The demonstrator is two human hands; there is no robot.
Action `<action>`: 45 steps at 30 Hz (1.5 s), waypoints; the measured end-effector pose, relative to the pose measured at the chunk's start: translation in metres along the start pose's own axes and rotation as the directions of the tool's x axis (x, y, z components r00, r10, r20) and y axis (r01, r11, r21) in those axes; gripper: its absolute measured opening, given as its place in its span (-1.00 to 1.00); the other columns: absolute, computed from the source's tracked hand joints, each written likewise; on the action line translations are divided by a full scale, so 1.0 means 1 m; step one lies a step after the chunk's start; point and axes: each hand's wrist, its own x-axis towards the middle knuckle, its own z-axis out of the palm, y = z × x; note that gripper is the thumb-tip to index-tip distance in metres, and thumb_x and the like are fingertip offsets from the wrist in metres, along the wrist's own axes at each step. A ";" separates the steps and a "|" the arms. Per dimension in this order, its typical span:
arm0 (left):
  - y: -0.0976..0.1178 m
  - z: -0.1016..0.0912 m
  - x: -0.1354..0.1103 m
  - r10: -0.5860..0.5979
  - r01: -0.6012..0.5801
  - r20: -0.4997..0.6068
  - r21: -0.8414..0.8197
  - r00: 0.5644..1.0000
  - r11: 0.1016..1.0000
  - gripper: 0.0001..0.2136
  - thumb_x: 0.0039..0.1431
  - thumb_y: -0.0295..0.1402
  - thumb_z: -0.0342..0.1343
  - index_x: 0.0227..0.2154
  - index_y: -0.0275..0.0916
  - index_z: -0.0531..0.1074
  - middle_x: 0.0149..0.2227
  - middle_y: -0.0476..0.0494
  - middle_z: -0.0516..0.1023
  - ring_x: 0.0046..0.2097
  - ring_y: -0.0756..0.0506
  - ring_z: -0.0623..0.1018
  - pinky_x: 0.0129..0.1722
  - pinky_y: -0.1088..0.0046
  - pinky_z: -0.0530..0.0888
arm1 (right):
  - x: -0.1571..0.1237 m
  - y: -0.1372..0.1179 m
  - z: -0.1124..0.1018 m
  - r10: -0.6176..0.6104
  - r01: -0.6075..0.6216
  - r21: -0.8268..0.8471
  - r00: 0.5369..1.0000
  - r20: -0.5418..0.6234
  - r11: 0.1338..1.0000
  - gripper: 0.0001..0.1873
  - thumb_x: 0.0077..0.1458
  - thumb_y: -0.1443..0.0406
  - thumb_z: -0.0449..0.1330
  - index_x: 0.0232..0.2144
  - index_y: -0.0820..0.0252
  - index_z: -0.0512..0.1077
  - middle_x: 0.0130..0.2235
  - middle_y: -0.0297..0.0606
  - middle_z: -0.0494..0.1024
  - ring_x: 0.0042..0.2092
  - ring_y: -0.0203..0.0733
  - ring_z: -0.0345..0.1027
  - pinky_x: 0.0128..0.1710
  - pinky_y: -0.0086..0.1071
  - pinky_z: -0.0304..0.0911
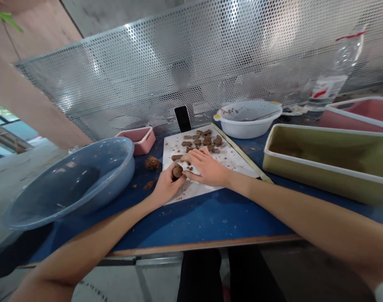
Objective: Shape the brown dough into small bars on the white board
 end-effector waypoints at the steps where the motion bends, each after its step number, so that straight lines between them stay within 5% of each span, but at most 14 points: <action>1: 0.000 0.000 0.000 0.002 -0.001 -0.010 0.011 1.000 1.000 -0.79 0.29 -0.21 0.20 -0.28 -0.18 0.31 -0.48 0.16 0.21 -0.41 0.02 0.22 -0.37 0.46 0.20 | 0.000 0.000 0.000 -0.039 0.039 -0.022 0.999 -0.002 0.999 -0.63 0.59 0.06 0.05 0.21 0.13 0.39 -0.07 -0.16 0.56 -0.01 0.00 0.40 0.06 -0.12 0.11; 14: -0.004 0.004 0.002 0.030 -0.030 0.013 0.053 0.999 0.998 -0.85 0.17 -0.27 0.20 -0.32 -0.19 0.36 -0.48 0.11 0.34 -0.41 0.01 0.26 -0.37 0.48 0.24 | -0.002 -0.007 0.006 -0.082 0.087 0.034 0.986 -0.144 0.996 -0.72 0.52 0.10 0.23 0.05 0.11 0.63 -0.16 -0.23 0.57 -0.09 -0.14 0.46 0.00 -0.16 0.14; 24: -0.001 0.007 -0.002 0.085 -0.085 -0.016 0.016 0.996 0.996 -0.67 0.11 -0.22 0.23 -0.56 -0.18 0.18 -0.57 0.12 0.16 -0.43 0.04 0.14 -0.42 0.46 0.15 | -0.006 -0.004 -0.008 -0.303 0.294 -0.087 0.945 -0.124 0.952 -0.73 0.52 0.22 0.22 0.19 0.00 0.56 -0.18 -0.30 0.48 -0.16 -0.19 0.39 0.00 -0.13 0.14; 33: 0.007 0.006 -0.004 0.150 -0.150 -0.013 0.022 0.989 0.989 -0.56 0.25 -0.15 0.16 -0.58 -0.16 0.05 -0.60 0.13 0.02 -0.47 0.06 0.07 -0.45 0.43 0.05 | -0.006 -0.006 -0.007 -0.299 0.298 -0.027 0.948 -0.108 0.954 -0.51 0.54 0.25 0.13 0.43 -0.05 0.37 -0.09 -0.22 0.51 -0.05 -0.10 0.40 0.04 -0.10 0.16; 39: 0.012 0.005 -0.008 0.084 -0.084 -0.001 -0.077 0.996 0.994 -0.60 0.29 -0.13 0.12 -0.58 -0.18 0.16 -0.59 0.08 0.15 -0.47 0.05 0.15 -0.45 0.46 0.12 | -0.007 -0.013 -0.010 -0.319 0.319 -0.006 0.947 -0.041 0.948 -0.37 0.53 0.25 0.08 0.55 -0.12 0.16 -0.03 -0.22 0.48 -0.05 -0.12 0.40 0.07 -0.10 0.16; 45: -0.001 0.005 -0.007 0.027 -0.025 0.035 -0.063 0.999 0.998 -0.66 0.23 -0.22 0.12 -0.58 -0.18 0.17 -0.61 0.11 0.12 -0.50 0.05 0.11 -0.46 0.45 0.09 | -0.006 -0.018 -0.010 -0.283 0.280 -0.051 0.957 -0.063 0.959 -0.34 0.48 0.31 0.11 0.53 -0.10 0.20 -0.07 -0.22 0.47 -0.10 -0.11 0.37 0.03 -0.09 0.10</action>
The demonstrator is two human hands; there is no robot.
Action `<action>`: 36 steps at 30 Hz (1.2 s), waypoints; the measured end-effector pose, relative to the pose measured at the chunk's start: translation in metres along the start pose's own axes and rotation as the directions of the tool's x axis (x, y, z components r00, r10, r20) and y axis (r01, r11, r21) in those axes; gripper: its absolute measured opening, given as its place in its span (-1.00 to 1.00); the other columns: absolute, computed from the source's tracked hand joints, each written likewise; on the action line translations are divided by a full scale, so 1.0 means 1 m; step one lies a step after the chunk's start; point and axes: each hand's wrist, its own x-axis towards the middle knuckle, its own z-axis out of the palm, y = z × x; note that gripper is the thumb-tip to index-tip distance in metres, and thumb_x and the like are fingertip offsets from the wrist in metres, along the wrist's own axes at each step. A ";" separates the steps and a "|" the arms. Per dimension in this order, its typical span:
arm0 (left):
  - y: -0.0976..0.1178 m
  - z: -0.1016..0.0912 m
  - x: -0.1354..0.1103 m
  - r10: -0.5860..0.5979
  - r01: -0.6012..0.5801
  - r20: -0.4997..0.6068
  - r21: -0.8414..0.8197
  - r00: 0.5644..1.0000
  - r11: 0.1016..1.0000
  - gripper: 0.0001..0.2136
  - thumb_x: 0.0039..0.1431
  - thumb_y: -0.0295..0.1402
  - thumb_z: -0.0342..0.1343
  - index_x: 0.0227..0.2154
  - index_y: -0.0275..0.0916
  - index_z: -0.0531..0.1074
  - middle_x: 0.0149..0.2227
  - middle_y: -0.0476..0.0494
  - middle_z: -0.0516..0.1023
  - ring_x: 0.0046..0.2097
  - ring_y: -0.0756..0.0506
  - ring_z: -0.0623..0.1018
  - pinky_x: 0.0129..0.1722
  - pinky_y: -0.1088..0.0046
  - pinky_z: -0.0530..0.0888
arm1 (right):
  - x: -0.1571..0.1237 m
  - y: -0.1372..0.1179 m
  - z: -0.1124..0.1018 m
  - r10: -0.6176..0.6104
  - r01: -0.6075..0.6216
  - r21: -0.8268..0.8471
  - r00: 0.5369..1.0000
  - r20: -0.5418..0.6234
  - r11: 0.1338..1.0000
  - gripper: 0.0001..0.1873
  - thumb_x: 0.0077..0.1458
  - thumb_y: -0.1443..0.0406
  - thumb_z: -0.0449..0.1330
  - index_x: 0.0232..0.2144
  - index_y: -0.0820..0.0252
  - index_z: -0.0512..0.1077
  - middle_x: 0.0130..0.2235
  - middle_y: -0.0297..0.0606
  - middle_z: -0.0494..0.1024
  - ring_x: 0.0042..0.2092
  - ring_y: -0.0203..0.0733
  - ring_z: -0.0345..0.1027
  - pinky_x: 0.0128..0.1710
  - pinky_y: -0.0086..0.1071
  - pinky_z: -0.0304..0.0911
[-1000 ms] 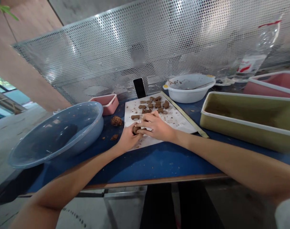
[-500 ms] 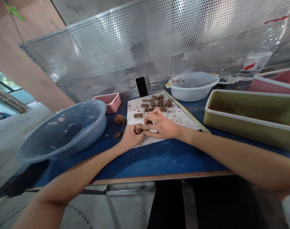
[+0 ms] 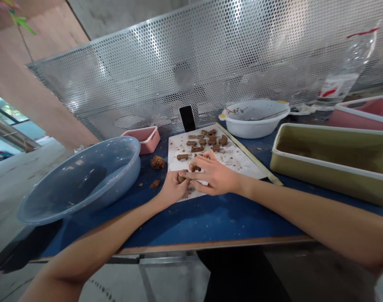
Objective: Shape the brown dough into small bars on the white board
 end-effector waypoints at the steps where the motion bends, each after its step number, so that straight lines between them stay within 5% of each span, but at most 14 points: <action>1: -0.002 0.000 0.000 0.008 -0.008 0.012 -0.002 1.000 1.000 -0.70 0.20 -0.27 0.11 -0.57 -0.19 0.18 -0.60 0.10 0.14 -0.48 0.05 0.14 -0.44 0.45 0.11 | 0.000 0.000 0.000 -0.007 0.007 0.021 1.000 0.009 1.000 -0.35 0.47 0.30 0.12 0.52 -0.10 0.22 -0.06 -0.21 0.47 -0.10 -0.10 0.37 0.03 -0.09 0.10; 10: 0.000 -0.001 0.003 -0.030 0.027 -0.081 -0.039 0.996 0.999 -0.66 0.18 -0.27 0.11 -0.59 -0.17 0.09 -0.61 0.12 0.07 -0.49 0.05 0.08 -0.47 0.43 0.05 | 0.000 -0.004 0.005 0.037 -0.039 -0.075 0.999 -0.033 0.996 -0.37 0.39 0.29 0.12 0.46 -0.05 0.30 -0.04 -0.18 0.48 -0.08 -0.03 0.34 0.03 -0.02 0.08; 16: 0.001 -0.003 -0.003 -0.067 0.065 -0.038 -0.047 0.997 0.997 -0.57 0.28 -0.19 0.13 -0.59 -0.16 0.05 -0.63 0.13 0.03 -0.52 0.07 0.04 -0.50 0.44 0.04 | -0.006 -0.019 0.012 0.200 -0.199 -0.085 0.980 0.008 0.976 -0.28 0.34 0.20 0.14 0.50 0.00 0.23 0.10 -0.04 0.41 0.02 0.10 0.28 0.00 -0.02 0.10; 21: 0.001 -0.003 -0.007 -0.071 0.074 0.036 -0.089 0.997 0.993 -0.72 0.19 -0.31 0.12 -0.55 -0.18 0.16 -0.58 0.10 0.17 -0.49 0.06 0.16 -0.48 0.48 0.14 | -0.010 -0.022 0.012 0.158 -0.157 -0.013 0.987 0.029 0.987 -0.21 0.27 0.25 0.19 0.51 -0.12 0.22 0.09 -0.10 0.40 0.01 0.08 0.25 -0.01 -0.05 0.07; 25: 0.001 -0.003 -0.006 -0.109 0.107 -0.018 -0.070 0.994 0.992 -0.67 0.22 -0.28 0.12 -0.58 -0.17 0.14 -0.61 0.11 0.12 -0.50 0.06 0.12 -0.49 0.47 0.09 | -0.010 -0.020 0.012 0.232 -0.231 -0.047 0.973 0.005 0.972 -0.19 0.28 0.24 0.19 0.53 -0.17 0.19 0.12 -0.09 0.39 0.03 0.11 0.23 -0.01 -0.03 0.05; 36: 0.006 -0.003 -0.006 -0.116 0.115 -0.006 -0.075 0.993 0.991 -0.72 0.18 -0.32 0.11 -0.59 -0.18 0.17 -0.63 0.11 0.18 -0.53 0.06 0.17 -0.50 0.48 0.13 | -0.015 -0.018 0.013 0.205 -0.205 0.011 0.979 -0.013 0.979 -0.19 0.24 0.24 0.23 0.50 -0.23 0.28 0.15 -0.11 0.37 0.08 0.14 0.23 0.06 0.02 0.12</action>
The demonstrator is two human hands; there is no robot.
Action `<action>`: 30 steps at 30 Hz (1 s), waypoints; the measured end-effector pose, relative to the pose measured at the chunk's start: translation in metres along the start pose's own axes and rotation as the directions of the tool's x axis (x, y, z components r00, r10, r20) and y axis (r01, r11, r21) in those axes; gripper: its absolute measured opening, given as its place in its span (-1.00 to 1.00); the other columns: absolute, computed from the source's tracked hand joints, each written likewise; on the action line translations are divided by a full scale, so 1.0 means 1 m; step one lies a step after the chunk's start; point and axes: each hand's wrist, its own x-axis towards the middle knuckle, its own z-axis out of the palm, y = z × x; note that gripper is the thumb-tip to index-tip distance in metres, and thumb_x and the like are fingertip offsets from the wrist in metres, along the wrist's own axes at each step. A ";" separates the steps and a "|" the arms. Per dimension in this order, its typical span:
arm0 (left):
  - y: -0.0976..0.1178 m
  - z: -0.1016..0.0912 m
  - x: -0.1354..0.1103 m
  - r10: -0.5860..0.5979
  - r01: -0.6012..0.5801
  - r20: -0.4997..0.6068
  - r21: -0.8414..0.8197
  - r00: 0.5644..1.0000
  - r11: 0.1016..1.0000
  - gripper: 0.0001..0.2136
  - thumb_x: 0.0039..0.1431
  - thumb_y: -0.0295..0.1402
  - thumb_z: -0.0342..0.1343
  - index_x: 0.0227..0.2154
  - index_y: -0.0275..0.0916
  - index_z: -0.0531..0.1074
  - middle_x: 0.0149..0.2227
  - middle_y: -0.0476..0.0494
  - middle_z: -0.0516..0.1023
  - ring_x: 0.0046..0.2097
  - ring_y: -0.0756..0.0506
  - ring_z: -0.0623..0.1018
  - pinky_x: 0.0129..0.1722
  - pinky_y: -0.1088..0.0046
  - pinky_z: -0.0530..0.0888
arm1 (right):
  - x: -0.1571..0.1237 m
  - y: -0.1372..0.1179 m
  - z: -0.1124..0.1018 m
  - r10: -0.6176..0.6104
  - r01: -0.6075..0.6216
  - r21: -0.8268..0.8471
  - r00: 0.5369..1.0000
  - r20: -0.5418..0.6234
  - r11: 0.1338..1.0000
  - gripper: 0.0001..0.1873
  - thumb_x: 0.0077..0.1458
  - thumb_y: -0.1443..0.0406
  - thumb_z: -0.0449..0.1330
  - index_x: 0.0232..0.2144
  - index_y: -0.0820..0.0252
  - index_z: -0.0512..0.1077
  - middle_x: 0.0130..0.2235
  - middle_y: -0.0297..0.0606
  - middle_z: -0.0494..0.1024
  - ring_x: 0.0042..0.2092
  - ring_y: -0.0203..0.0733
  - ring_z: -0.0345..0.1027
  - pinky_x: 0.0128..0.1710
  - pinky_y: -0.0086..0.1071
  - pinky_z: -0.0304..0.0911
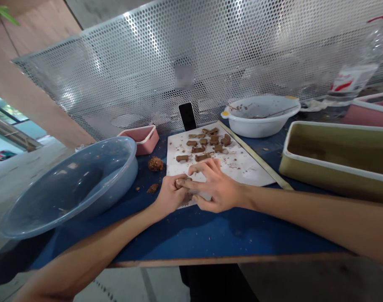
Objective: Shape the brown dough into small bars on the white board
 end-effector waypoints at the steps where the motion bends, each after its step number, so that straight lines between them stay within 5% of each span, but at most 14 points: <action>1: 0.000 0.000 0.000 -0.009 0.009 0.011 -0.001 1.000 1.000 -0.74 0.16 -0.33 0.10 -0.58 -0.18 0.18 -0.63 0.10 0.22 -0.53 0.06 0.20 -0.50 0.49 0.15 | 0.000 0.000 0.000 0.000 0.000 0.000 1.000 0.005 1.000 -0.19 0.24 0.24 0.23 0.50 -0.23 0.28 0.15 -0.10 0.37 0.08 0.14 0.23 0.07 0.04 0.13; 15: -0.003 -0.002 0.002 0.097 -0.098 0.041 0.029 0.994 0.995 -0.71 0.23 -0.33 0.09 -0.58 -0.19 0.19 -0.61 0.10 0.21 -0.50 0.06 0.19 -0.47 0.47 0.11 | 0.003 -0.001 -0.003 -0.081 0.081 0.011 0.996 -0.033 0.997 -0.21 0.24 0.32 0.20 0.48 -0.21 0.27 0.11 -0.13 0.43 0.06 0.09 0.30 0.03 0.01 0.16; 30: -0.003 -0.001 0.002 0.035 -0.037 0.051 0.031 0.998 0.999 -0.77 0.12 -0.37 0.07 -0.59 -0.18 0.18 -0.61 0.09 0.26 -0.51 0.05 0.24 -0.47 0.49 0.16 | 0.003 0.000 0.000 -0.080 0.079 -0.032 0.996 -0.035 0.996 -0.20 0.26 0.32 0.19 0.51 -0.12 0.23 0.13 -0.09 0.38 0.06 0.07 0.27 0.03 -0.04 0.13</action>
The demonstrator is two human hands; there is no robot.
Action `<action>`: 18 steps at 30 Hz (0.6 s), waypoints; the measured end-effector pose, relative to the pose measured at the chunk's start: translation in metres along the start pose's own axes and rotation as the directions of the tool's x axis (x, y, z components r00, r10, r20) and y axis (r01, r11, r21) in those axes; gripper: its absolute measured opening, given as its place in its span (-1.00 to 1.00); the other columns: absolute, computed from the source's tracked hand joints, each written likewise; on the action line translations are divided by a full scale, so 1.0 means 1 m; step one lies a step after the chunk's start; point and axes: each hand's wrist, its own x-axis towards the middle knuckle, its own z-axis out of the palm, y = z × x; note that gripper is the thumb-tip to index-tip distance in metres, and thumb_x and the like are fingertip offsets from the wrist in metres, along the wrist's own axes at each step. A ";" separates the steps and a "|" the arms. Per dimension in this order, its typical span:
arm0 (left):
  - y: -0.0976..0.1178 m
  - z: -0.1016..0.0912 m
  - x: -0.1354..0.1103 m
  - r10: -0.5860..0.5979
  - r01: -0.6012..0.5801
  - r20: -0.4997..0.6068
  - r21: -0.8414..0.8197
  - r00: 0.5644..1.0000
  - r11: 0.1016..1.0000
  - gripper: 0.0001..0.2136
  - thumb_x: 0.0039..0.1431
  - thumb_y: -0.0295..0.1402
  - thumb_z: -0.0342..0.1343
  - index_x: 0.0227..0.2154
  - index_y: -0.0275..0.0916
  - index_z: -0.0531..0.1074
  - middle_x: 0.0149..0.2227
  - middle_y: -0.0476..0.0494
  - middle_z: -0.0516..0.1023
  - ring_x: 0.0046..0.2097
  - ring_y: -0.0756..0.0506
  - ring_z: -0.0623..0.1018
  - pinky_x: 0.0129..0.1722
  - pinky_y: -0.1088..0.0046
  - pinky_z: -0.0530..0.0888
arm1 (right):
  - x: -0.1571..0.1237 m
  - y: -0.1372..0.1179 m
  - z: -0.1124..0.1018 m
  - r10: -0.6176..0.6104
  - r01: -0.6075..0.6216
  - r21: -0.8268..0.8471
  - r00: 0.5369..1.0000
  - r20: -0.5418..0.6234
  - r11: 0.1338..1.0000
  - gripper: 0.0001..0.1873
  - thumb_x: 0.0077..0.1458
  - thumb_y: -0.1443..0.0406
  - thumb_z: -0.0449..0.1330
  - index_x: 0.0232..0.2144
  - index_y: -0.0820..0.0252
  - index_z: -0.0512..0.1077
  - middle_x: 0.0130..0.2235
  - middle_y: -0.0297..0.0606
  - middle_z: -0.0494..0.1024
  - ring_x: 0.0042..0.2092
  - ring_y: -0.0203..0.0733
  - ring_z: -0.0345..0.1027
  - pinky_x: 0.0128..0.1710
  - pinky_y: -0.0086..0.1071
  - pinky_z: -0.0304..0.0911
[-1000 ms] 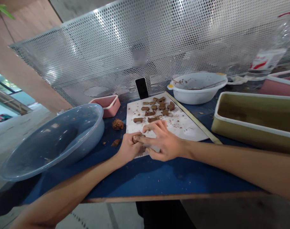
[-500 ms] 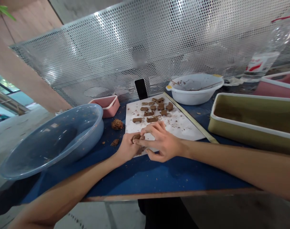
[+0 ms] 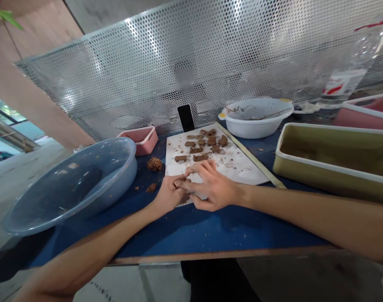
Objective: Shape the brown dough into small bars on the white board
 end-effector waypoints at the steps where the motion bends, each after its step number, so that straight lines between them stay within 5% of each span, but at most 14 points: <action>1: 0.000 0.000 0.000 -0.006 0.006 -0.009 -0.003 1.000 1.000 -0.76 0.12 -0.36 0.07 -0.59 -0.18 0.17 -0.62 0.09 0.23 -0.51 0.05 0.22 -0.48 0.49 0.15 | 0.000 0.000 0.000 0.014 -0.014 -0.013 1.000 0.000 1.000 -0.19 0.26 0.31 0.19 0.51 -0.12 0.23 0.13 -0.09 0.37 0.06 0.08 0.27 0.04 -0.03 0.12; 18: 0.001 0.000 0.002 0.033 -0.032 -0.034 0.041 0.999 0.999 -0.69 0.23 -0.28 0.08 -0.59 -0.19 0.17 -0.62 0.11 0.15 -0.50 0.06 0.14 -0.47 0.46 0.08 | 0.000 -0.001 -0.001 -0.022 0.021 -0.067 1.000 -0.013 0.998 -0.16 0.28 0.36 0.15 0.55 -0.06 0.16 0.08 -0.09 0.39 0.04 0.06 0.30 -0.01 -0.06 0.09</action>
